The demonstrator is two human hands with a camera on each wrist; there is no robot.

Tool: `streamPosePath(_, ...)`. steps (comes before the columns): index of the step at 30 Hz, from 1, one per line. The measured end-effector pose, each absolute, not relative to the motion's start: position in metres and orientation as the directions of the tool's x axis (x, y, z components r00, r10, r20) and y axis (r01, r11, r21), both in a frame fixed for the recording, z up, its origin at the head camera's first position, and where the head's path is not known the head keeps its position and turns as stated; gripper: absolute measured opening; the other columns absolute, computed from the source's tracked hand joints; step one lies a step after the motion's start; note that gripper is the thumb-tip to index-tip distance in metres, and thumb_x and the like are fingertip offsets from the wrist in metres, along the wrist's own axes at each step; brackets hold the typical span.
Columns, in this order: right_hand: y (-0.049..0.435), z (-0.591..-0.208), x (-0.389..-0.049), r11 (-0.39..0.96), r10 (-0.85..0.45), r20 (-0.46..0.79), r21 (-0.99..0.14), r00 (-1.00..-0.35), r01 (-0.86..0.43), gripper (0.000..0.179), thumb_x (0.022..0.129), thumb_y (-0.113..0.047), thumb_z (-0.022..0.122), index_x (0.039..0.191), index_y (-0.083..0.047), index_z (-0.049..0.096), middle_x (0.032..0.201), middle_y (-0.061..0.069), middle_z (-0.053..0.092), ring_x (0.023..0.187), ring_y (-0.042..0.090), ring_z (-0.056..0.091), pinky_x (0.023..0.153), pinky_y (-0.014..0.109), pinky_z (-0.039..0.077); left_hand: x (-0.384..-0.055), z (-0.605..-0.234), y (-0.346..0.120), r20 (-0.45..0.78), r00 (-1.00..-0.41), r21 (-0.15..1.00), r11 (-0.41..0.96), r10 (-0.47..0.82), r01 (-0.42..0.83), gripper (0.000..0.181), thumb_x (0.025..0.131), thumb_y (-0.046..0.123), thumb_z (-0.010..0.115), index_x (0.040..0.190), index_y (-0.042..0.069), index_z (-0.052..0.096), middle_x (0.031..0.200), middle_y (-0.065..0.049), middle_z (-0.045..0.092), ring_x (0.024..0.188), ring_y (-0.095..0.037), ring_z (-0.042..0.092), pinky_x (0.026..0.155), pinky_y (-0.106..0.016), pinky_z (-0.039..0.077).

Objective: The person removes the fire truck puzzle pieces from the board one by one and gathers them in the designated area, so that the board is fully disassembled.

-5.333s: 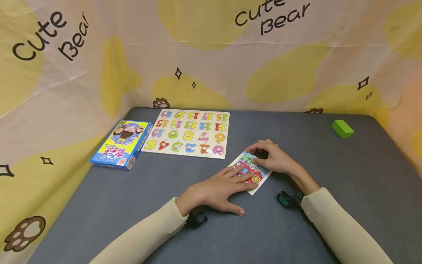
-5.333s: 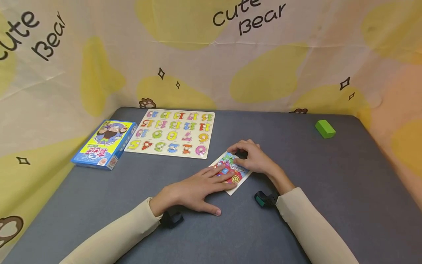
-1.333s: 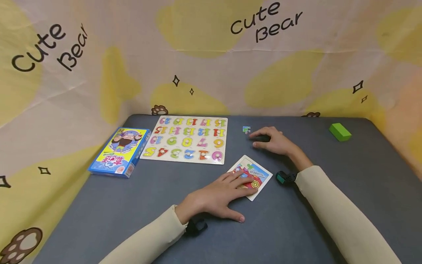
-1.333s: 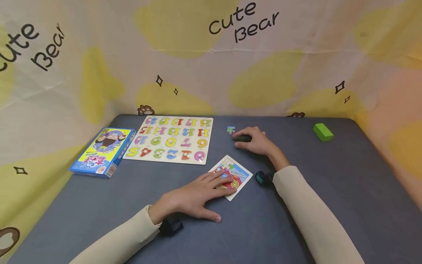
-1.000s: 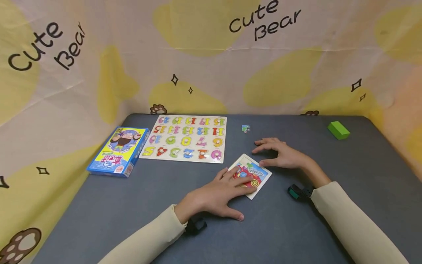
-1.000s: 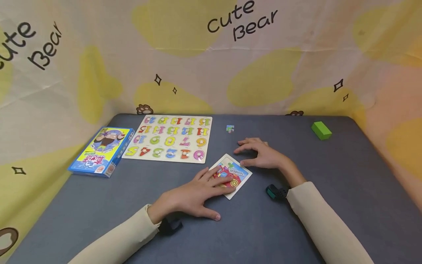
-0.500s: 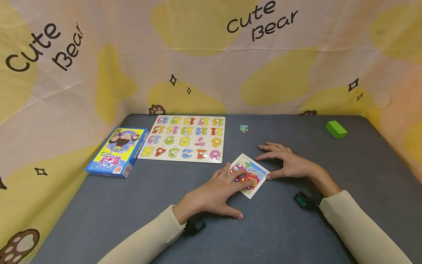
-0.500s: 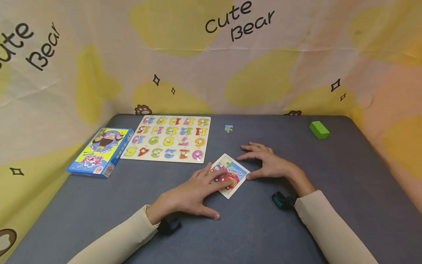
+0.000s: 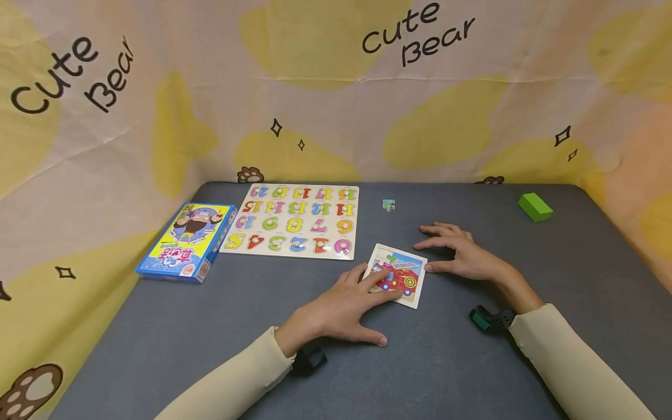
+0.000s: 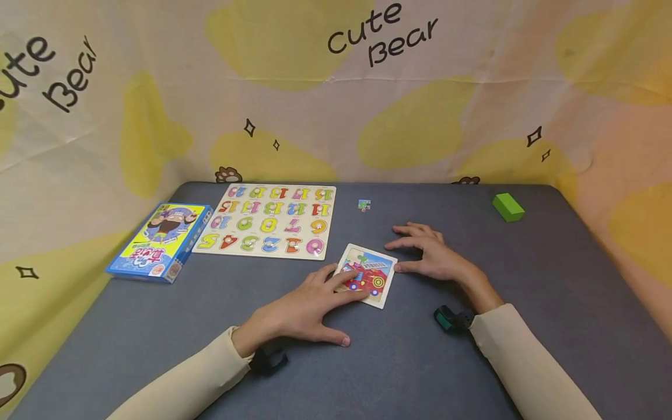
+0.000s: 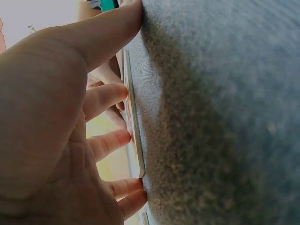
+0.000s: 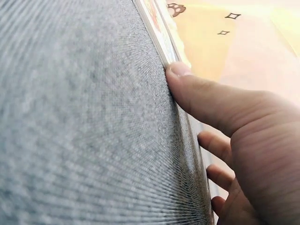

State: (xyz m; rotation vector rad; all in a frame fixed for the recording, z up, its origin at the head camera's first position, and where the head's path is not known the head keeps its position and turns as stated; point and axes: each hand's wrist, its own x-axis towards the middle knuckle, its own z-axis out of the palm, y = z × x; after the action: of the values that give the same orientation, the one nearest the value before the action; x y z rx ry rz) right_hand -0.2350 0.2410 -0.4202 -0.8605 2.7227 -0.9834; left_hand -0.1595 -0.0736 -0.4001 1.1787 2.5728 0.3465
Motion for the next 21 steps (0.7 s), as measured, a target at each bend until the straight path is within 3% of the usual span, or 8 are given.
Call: streamPosePath(21, 0.2394, -0.4235, -0.2429, 0.688, -0.498, 0.096, -0.561, -0.862, -0.460, 0.048, 0.092, -0.029, 0.076, 0.138, -0.021, 0.065, 0.162, 0.020, 0.036, 0.150, 0.049, 0.016, 0.104, 0.068, 0.013, -0.1561, -0.4046, -0.0710, -0.123, -0.631, 0.260, 0.639, 0.766, 0.724, 0.074, 0.091, 0.068, 0.061, 0.156, 0.046, 0.035, 0.169, 0.005, 0.025, 0.150, -0.040, 0.022, 0.117, -0.058, 0.027)
